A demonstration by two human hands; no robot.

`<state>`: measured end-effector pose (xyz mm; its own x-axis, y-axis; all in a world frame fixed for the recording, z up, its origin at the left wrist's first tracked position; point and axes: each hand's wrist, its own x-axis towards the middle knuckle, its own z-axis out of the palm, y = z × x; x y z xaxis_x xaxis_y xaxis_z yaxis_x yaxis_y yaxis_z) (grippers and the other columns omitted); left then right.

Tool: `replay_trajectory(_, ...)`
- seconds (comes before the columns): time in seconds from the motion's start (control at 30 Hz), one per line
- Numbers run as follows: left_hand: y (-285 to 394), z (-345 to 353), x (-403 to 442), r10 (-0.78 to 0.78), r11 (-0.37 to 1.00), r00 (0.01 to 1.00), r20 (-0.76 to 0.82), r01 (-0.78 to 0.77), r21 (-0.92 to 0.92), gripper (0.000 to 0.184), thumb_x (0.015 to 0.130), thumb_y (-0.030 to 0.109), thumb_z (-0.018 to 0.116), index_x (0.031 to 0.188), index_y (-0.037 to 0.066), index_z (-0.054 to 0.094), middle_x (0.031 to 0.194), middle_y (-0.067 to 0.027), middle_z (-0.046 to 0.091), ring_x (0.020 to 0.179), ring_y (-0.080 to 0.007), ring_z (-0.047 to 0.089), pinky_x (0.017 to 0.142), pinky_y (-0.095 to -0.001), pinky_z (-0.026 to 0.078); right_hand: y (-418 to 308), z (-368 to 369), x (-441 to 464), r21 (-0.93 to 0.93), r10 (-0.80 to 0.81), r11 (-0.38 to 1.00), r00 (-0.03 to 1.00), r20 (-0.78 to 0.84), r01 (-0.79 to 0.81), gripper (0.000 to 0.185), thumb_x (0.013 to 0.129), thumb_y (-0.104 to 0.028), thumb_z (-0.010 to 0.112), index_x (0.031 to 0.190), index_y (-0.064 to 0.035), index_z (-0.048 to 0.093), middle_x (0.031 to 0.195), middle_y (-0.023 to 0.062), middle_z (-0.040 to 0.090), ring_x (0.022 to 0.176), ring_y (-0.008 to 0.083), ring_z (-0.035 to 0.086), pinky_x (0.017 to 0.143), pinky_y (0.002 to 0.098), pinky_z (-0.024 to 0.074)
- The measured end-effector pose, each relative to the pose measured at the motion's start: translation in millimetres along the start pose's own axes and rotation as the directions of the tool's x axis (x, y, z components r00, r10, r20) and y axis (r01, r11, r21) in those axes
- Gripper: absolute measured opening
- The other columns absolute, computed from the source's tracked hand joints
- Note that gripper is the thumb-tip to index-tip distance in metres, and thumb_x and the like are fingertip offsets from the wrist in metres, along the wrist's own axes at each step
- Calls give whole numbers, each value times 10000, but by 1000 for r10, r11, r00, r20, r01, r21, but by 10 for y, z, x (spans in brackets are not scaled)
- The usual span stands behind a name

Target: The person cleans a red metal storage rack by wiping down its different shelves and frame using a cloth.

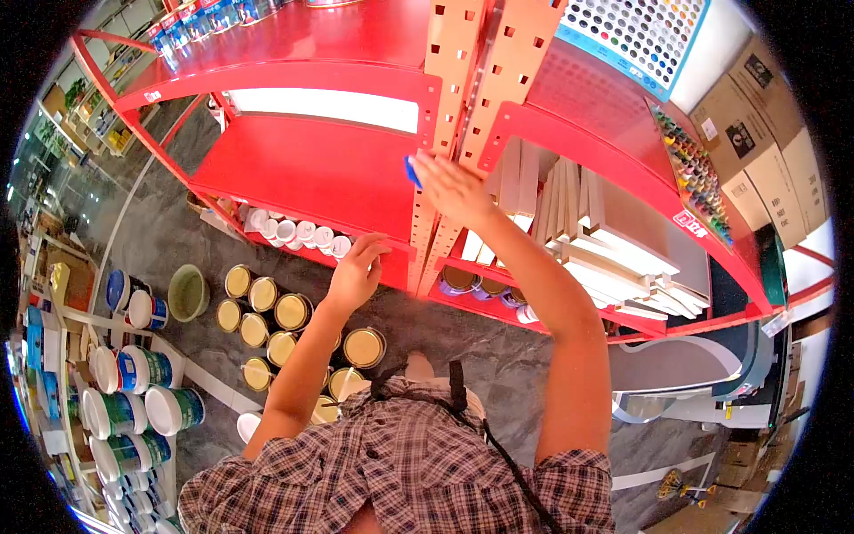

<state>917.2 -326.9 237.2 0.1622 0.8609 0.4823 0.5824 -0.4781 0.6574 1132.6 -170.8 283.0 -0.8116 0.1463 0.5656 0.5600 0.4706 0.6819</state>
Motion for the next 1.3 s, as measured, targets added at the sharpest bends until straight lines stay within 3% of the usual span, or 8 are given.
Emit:
replay_trajectory(0.23, -129, 125, -115, -62, 998, 992, -108, 61, -12, 271, 737, -81, 544, 972, 38, 609, 1125, -147, 587, 940, -354, 607, 763, -404, 515, -391, 202, -220, 75, 57, 996, 998, -12, -56, 475, 897, -182, 530, 1342, -34, 458, 1427, 29, 434, 1335, 145, 374, 1171, 312, 187)
replay_trajectory(0.43, -185, -73, -372, -150, 987, 979, -136, 155, 31, 234, 759, -67, 552, 965, 29, 609, 1060, -133, 606, 887, -345, 618, 735, -398, 515, -1547, 978, -1366, 377, -217, 925, 878, 426, 46, 465, 904, -183, 464, 1341, -26, 469, 1434, 79, 427, 1365, 171, 338, 1157, 318, 228)
replay_trajectory(0.53, -284, -197, -616, -240, 966, 962, -133, 250, 64, 220, 788, -62, 551, 984, 18, 612, 1069, -129, 603, 822, -310, 621, 696, -362, 506, -1425, 895, -1160, 405, -287, 907, 872, 397, 114, 419, 908, -181, 458, 1286, -14, 531, 1428, 78, 436, 1353, 166, 356, 1140, 332, 266)
replay_trajectory(0.6, -426, -174, -754, -258, 959, 955, -148, 271, 82, 223, 813, -67, 541, 1010, 10, 611, 1097, -122, 598, 785, -274, 624, 671, -333, 498, -1162, 727, -848, 387, -86, 922, 965, 249, -17, 393, 905, -185, 470, 1241, -9, 571, 1413, 71, 450, 1338, 174, 376, 1138, 340, 269)
replay_trajectory(0.8, -259, 35, -793, -394, 916, 911, -123, 399, 25, 214, 815, -60, 541, 1002, 17, 612, 1101, -118, 601, 900, -298, 616, 739, -352, 507, -928, 504, -567, 216, 44, 974, 991, 125, -71, 399, 899, -199, 499, 1247, -12, 553, 1430, 65, 425, 1348, 194, 363, 1153, 336, 227)
replay_trajectory(0.97, -283, 174, -979, -400, 916, 906, -138, 401, -26, 210, 807, -60, 547, 990, 18, 614, 1089, -137, 603, 952, -331, 610, 775, -364, 507, -1450, 791, -1094, 298, -197, 948, 946, 257, 117, 373, 835, -178, 526, 1156, -14, 618, 1373, 63, 489, 1327, 192, 390, 1146, 329, 245)
replay_trajectory(1.17, -540, 187, -1317, -463, 884, 865, -192, 466, -29, 187, 801, -31, 551, 958, 27, 632, 1064, -121, 615, 924, -327, 618, 754, -381, 515, -1688, 974, -1056, 526, -237, 850, 883, 405, -13, 336, 815, -140, 530, 1077, 39, 639, 1233, 124, 588, 1262, 240, 465, 1110, 355, 309)
replay_trajectory(1.3, -654, 300, -1164, -436, 900, 874, -215, 426, -97, 215, 785, -44, 551, 974, 22, 628, 1047, -139, 614, 917, -338, 615, 757, -388, 512, -1019, 358, -85, 424, -204, 901, 952, 230, 91, 319, 786, -122, 552, 1051, 29, 642, 1160, 145, 614, 1206, 285, 510, 1088, 406, 340)
